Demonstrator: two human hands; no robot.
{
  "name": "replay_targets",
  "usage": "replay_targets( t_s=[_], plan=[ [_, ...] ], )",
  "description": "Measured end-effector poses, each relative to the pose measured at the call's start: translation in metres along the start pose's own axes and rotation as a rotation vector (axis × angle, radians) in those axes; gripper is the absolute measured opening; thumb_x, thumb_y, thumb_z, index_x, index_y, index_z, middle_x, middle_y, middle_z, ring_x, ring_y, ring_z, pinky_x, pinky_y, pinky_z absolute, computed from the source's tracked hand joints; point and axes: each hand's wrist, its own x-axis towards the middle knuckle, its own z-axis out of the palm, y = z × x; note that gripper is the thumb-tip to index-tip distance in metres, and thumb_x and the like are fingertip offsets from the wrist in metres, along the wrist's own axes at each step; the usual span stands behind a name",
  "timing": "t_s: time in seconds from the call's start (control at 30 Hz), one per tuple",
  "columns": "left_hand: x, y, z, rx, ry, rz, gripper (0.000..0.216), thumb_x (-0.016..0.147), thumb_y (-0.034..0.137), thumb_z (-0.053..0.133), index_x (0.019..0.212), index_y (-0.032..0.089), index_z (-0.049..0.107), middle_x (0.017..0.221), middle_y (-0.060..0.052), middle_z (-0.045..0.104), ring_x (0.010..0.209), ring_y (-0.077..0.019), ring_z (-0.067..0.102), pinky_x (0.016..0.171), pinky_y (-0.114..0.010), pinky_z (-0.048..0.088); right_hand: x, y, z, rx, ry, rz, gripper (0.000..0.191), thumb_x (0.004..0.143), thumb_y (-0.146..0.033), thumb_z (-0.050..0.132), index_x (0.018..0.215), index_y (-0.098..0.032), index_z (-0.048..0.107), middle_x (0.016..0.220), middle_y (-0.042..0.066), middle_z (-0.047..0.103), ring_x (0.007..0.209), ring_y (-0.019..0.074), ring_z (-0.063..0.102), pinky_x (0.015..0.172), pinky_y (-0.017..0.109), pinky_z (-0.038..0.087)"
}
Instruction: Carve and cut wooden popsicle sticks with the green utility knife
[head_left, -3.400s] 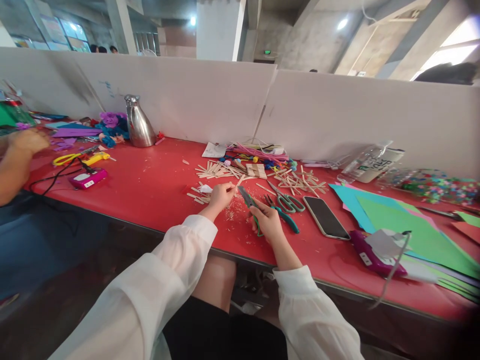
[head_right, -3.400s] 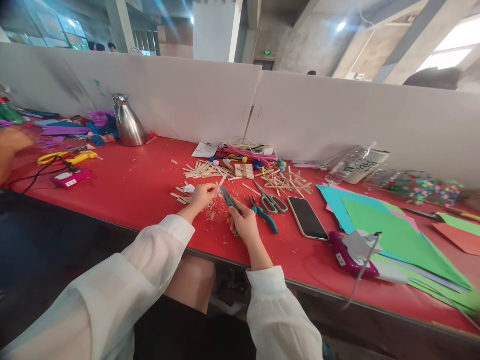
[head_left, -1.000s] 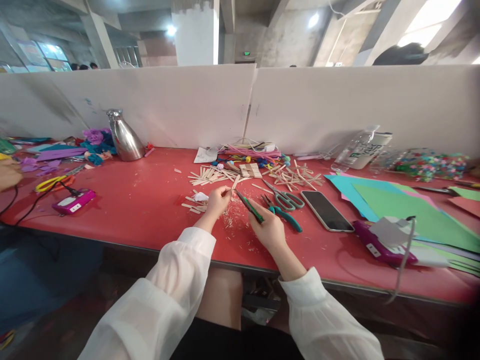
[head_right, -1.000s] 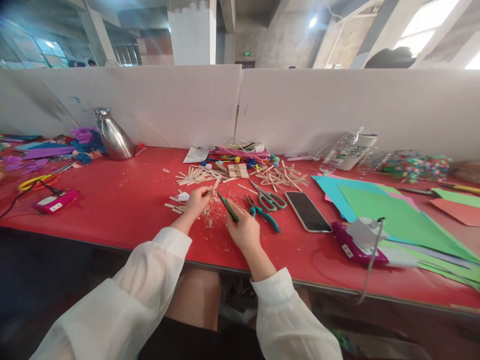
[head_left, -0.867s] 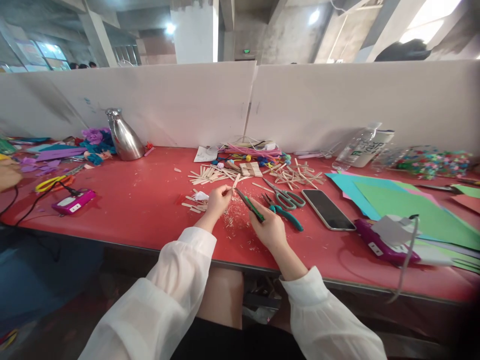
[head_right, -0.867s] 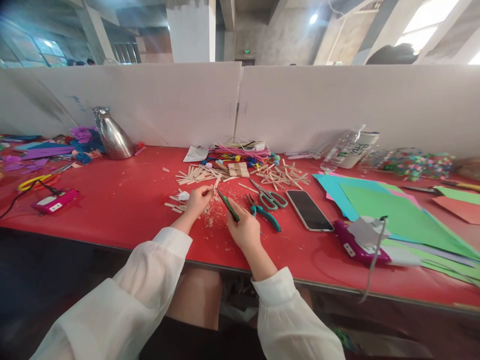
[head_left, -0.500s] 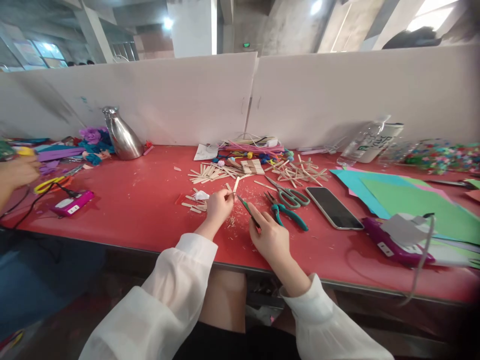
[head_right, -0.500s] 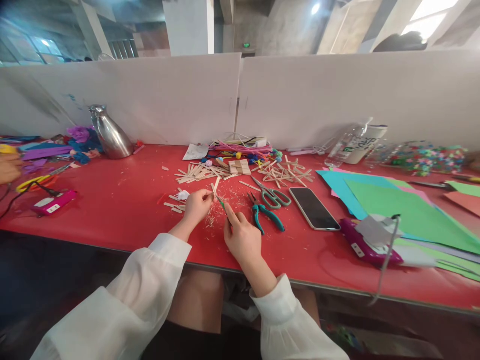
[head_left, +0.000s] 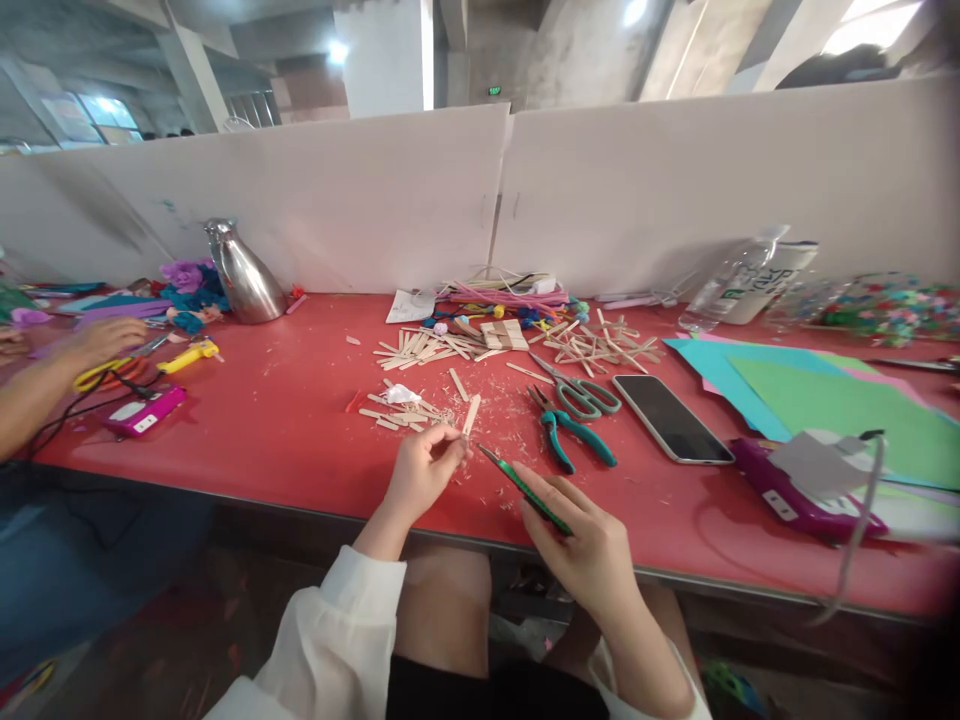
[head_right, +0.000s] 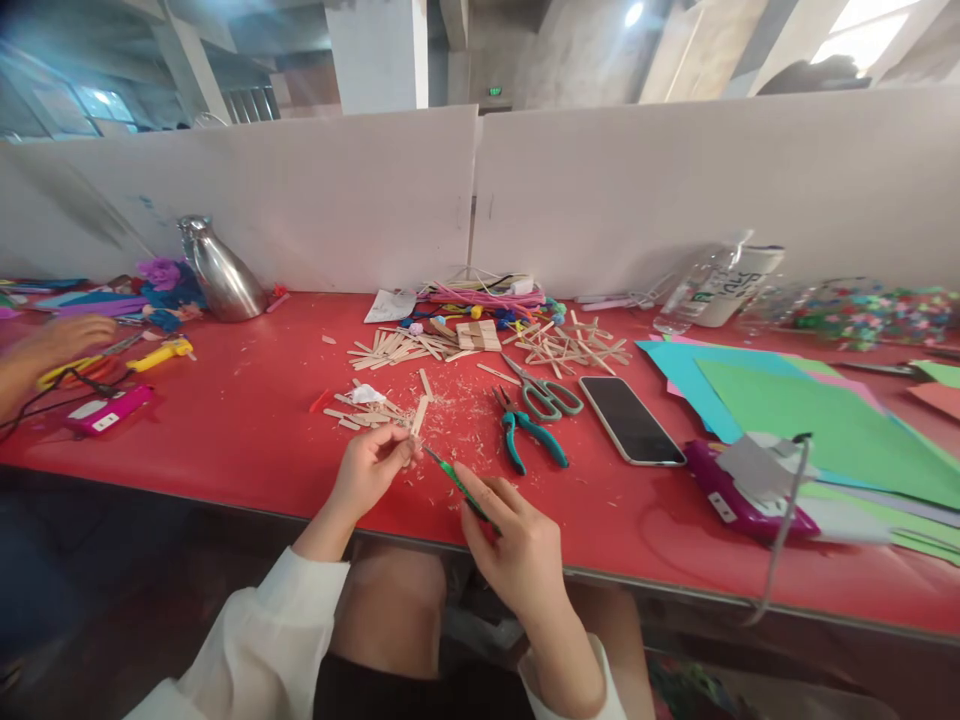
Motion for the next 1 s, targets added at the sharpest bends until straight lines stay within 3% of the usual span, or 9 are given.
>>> replay_targets(
  t_s=[0.3, 0.57, 0.67, 0.77, 0.87, 0.93, 1.0],
  plan=[
    [-0.019, 0.009, 0.003, 0.216, -0.059, 0.046, 0.021, 0.081, 0.032, 0.048, 0.069, 0.018, 0.057, 0.064, 0.000, 0.062, 0.057, -0.0119, 0.057, 0.056, -0.020, 0.044, -0.033, -0.032, -0.002, -0.191, 0.109, 0.027, 0.035, 0.087, -0.025, 0.039, 0.116, -0.018, 0.057, 0.075, 0.002, 0.064, 0.048, 0.0096, 0.059, 0.039, 0.019, 0.038],
    [-0.014, 0.004, 0.002, 0.167, -0.097, -0.070, 0.022, 0.080, 0.034, 0.048, 0.066, 0.018, 0.054, 0.057, 0.001, 0.058, 0.050, -0.0105, 0.052, 0.049, -0.019, 0.041, -0.031, -0.036, 0.005, -0.362, 0.184, 0.039, 0.033, 0.086, -0.022, 0.039, 0.110, -0.027, 0.062, 0.079, 0.001, 0.067, 0.056, 0.0109, 0.063, 0.039, 0.020, 0.034],
    [-0.014, 0.001, 0.001, 0.086, -0.084, -0.095, 0.024, 0.081, 0.036, 0.049, 0.067, 0.018, 0.053, 0.058, 0.000, 0.059, 0.050, -0.0102, 0.052, 0.049, -0.018, 0.041, -0.029, -0.033, -0.003, -0.245, 0.165, 0.092, 0.032, 0.085, -0.025, 0.042, 0.111, -0.028, 0.061, 0.080, 0.000, 0.067, 0.052, 0.0099, 0.062, 0.040, 0.019, 0.038],
    [-0.015, -0.001, 0.000, 0.054, -0.050, -0.081, 0.025, 0.081, 0.038, 0.050, 0.068, 0.018, 0.054, 0.060, -0.001, 0.060, 0.053, -0.0104, 0.054, 0.050, -0.018, 0.042, -0.029, -0.031, -0.009, 0.012, 0.077, 0.176, 0.034, 0.085, -0.028, 0.044, 0.116, -0.027, 0.057, 0.087, 0.002, 0.068, 0.049, 0.0100, 0.061, 0.040, 0.019, 0.044],
    [-0.015, -0.004, 0.001, 0.047, -0.031, -0.072, 0.024, 0.081, 0.038, 0.051, 0.070, 0.017, 0.056, 0.064, -0.002, 0.063, 0.057, -0.0113, 0.056, 0.054, -0.019, 0.044, -0.030, -0.030, -0.008, 0.196, -0.002, 0.229, 0.036, 0.084, -0.031, 0.045, 0.119, -0.024, 0.054, 0.101, 0.005, 0.068, 0.070, 0.0171, 0.067, 0.044, 0.021, 0.050],
    [-0.015, -0.005, 0.002, 0.041, -0.029, -0.062, 0.024, 0.081, 0.038, 0.051, 0.071, 0.017, 0.057, 0.065, -0.002, 0.063, 0.058, -0.0117, 0.057, 0.055, -0.020, 0.045, -0.031, -0.031, -0.006, 0.238, -0.022, 0.239, 0.038, 0.085, -0.031, 0.044, 0.120, -0.021, 0.053, 0.109, 0.006, 0.065, 0.089, 0.0212, 0.065, 0.049, 0.023, 0.053],
    [-0.015, -0.005, 0.002, 0.038, -0.035, -0.034, 0.024, 0.081, 0.038, 0.051, 0.071, 0.017, 0.058, 0.065, -0.002, 0.063, 0.059, -0.0119, 0.057, 0.057, -0.020, 0.046, -0.032, -0.032, -0.003, 0.248, -0.031, 0.241, 0.039, 0.085, -0.031, 0.044, 0.121, -0.019, 0.052, 0.114, 0.006, 0.063, 0.096, 0.0221, 0.063, 0.051, 0.023, 0.054]
  ],
)
